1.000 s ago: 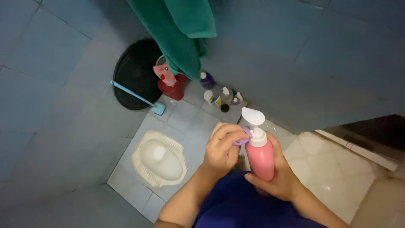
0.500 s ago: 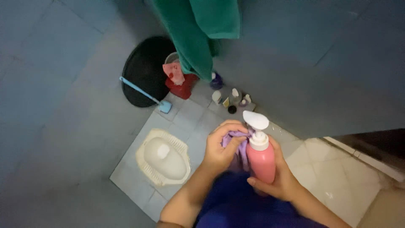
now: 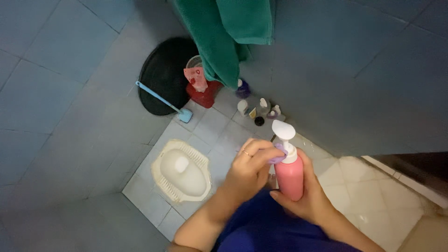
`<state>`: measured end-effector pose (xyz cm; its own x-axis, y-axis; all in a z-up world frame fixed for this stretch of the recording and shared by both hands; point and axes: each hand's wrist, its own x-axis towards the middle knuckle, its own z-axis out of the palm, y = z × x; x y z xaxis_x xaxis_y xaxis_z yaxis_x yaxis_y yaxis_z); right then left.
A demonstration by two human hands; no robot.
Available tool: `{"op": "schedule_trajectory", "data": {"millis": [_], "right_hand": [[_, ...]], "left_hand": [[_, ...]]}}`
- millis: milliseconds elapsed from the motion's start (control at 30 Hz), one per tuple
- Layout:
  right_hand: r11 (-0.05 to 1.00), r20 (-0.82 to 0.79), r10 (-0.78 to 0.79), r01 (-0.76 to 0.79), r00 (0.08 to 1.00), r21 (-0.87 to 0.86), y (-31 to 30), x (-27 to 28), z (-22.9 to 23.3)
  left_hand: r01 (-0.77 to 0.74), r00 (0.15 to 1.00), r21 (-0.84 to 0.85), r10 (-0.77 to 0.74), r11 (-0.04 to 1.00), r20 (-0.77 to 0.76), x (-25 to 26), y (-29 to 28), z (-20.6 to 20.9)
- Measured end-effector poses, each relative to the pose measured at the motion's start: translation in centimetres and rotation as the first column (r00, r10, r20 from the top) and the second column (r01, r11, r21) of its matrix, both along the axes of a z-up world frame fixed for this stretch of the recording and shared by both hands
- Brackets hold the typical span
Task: Wiping down various soap and lotion bottles with a cloth in a bathroom.
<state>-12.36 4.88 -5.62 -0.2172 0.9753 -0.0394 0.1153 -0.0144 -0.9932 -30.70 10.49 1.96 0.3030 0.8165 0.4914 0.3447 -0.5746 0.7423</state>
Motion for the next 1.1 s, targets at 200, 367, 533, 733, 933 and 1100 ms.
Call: {"op": "schedule_trajectory", "data": {"millis": [200, 367, 533, 733, 933, 1100], "right_hand": [[0.991, 0.097, -0.102, 0.092, 0.99, 0.099, 0.9, -0.7, 1.3], [0.973, 0.244, -0.132, 0.079, 0.961, 0.217, 1.4, -1.0, 2.0], [0.949, 0.281, -0.173, 0.083, 0.944, 0.305, 1.7, -0.5, 1.2], [0.97, 0.126, -0.201, 0.18, 0.971, 0.165, 1.3, 1.2, -0.2], [0.97, 0.077, 0.049, -0.066, 0.996, 0.236, 2.0, 2.3, -1.0], [0.965, 0.128, 0.254, -0.259, 0.959, 0.024, 2.5, 3.4, -1.9]], "left_hand": [[-0.052, 0.96, 0.073, 0.07, 0.996, -0.272, 1.7, -0.9, 3.3], [-0.201, 0.832, 0.052, 0.198, 0.978, -0.518, 4.5, -0.9, 2.6], [-0.224, 0.822, 0.021, 0.2, 0.974, -0.533, 4.5, -0.4, 3.4], [-0.198, 0.978, -0.198, 0.207, 0.96, 0.027, 0.4, 0.9, -2.2], [0.264, 0.907, -0.616, 0.026, 0.742, 0.421, -0.7, 4.6, -6.6], [0.551, 0.821, -0.51, -0.32, 0.66, 0.473, -0.9, 6.8, -4.7]]}}
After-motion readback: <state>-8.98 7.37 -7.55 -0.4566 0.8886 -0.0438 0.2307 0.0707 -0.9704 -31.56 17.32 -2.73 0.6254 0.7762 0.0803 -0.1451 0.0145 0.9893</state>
